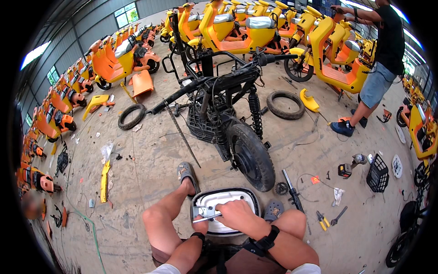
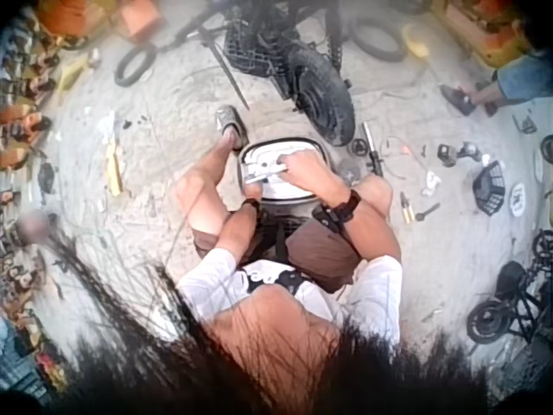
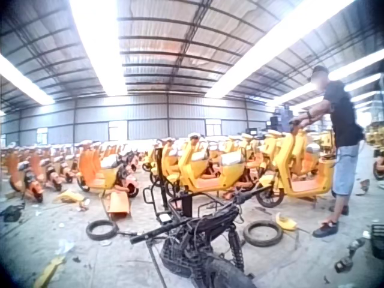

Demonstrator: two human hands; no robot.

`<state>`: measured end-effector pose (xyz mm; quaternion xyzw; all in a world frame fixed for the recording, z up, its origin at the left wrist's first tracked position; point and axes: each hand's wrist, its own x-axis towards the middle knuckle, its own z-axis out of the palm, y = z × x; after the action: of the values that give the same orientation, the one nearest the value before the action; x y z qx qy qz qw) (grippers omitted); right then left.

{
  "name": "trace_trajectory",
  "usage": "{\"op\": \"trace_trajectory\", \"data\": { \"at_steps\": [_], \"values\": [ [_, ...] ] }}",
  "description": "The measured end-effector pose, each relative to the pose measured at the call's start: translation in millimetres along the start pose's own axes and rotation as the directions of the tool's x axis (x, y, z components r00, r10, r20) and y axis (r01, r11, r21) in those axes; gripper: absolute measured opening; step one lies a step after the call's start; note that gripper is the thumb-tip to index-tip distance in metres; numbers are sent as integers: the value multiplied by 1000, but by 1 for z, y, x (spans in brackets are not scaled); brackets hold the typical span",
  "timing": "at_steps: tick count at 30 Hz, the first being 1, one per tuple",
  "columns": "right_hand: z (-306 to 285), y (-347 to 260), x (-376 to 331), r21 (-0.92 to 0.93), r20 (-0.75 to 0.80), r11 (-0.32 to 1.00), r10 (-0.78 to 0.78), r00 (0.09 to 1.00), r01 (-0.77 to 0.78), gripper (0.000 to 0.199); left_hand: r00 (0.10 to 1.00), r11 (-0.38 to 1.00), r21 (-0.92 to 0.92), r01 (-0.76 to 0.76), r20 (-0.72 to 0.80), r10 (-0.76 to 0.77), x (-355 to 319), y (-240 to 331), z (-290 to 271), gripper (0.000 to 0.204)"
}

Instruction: The person sits on the floor and uses a metal tool to manipulate a white plastic scooter component resting on their lap. They repeatedly insert and adjust the tool within the component's interior while surrounded by disassembled scooter parts and tools.

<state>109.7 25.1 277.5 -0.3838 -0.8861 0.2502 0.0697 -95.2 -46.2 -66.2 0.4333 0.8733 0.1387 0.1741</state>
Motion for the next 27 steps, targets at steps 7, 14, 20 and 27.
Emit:
{"op": "trace_trajectory", "data": {
  "at_steps": [7, 14, 20, 27],
  "values": [
    [-3, -2, 1, -35, -21, 999, 2, 1000, -3, 30, 999, 999, 0, -39, 32, 39, 4, -11, 5, 25],
    [-8, -12, 2, 77, -80, 996, 51, 995, -44, 34, 962, 964, -251, -85, 230, 145, 11, 21, -3, 20],
    [-17, 7, 22, 230, -336, 964, 209, 918, -135, 30, 946, 418, -907, -57, 85, 314, -12, 89, -175, 19],
    [24, 63, 58, -13, -181, 999, 44, 983, -47, 28, 985, 336, -926, -170, -167, 38, -65, -49, -378, 23]
  ]
}}
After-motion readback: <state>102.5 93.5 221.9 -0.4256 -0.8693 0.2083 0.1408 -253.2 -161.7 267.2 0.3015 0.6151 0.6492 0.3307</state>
